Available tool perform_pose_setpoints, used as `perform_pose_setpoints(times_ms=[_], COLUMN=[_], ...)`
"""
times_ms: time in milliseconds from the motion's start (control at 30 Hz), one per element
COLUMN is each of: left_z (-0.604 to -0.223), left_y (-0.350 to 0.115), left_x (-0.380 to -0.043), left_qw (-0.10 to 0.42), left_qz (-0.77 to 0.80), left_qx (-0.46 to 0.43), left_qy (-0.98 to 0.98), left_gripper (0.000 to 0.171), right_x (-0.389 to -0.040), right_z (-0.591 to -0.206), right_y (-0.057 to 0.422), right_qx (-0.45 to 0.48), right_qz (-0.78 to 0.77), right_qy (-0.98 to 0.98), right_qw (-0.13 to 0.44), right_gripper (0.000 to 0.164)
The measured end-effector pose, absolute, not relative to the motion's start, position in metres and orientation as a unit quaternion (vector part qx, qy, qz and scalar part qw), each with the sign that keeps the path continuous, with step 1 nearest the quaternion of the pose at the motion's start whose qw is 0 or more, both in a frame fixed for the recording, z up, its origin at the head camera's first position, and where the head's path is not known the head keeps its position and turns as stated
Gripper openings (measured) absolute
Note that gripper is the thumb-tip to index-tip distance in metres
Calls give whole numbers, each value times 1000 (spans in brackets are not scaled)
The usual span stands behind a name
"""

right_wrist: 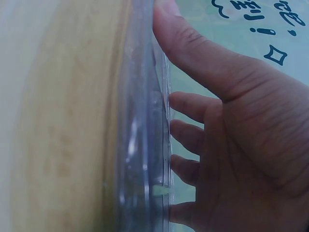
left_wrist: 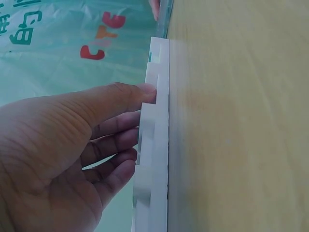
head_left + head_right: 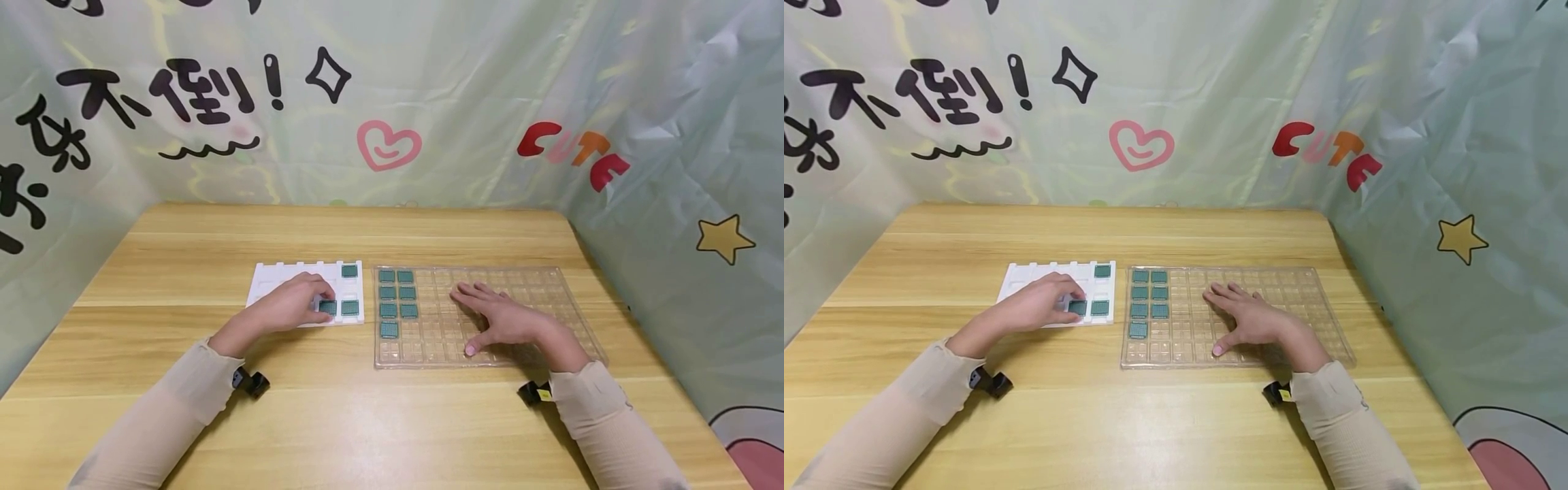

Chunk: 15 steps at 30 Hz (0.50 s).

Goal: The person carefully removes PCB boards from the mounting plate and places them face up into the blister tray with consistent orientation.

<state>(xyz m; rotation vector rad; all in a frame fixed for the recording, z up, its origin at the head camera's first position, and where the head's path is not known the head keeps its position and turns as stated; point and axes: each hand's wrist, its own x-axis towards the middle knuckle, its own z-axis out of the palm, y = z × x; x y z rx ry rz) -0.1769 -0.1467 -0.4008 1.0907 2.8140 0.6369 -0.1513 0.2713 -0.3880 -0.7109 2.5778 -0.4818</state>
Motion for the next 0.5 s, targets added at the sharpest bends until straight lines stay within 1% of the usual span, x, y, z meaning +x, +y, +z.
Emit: perform_pose_setpoints(times_ms=[500], left_z=[-396], left_y=[-144], left_x=[-173], left_qw=[24], left_qz=[204], left_qx=[350], left_qy=[914], left_gripper=[27], right_x=[-151], right_z=[-389], right_y=[271], right_qx=[-259], right_qz=[-171], right_qy=[928], right_qw=[205], right_gripper=[112])
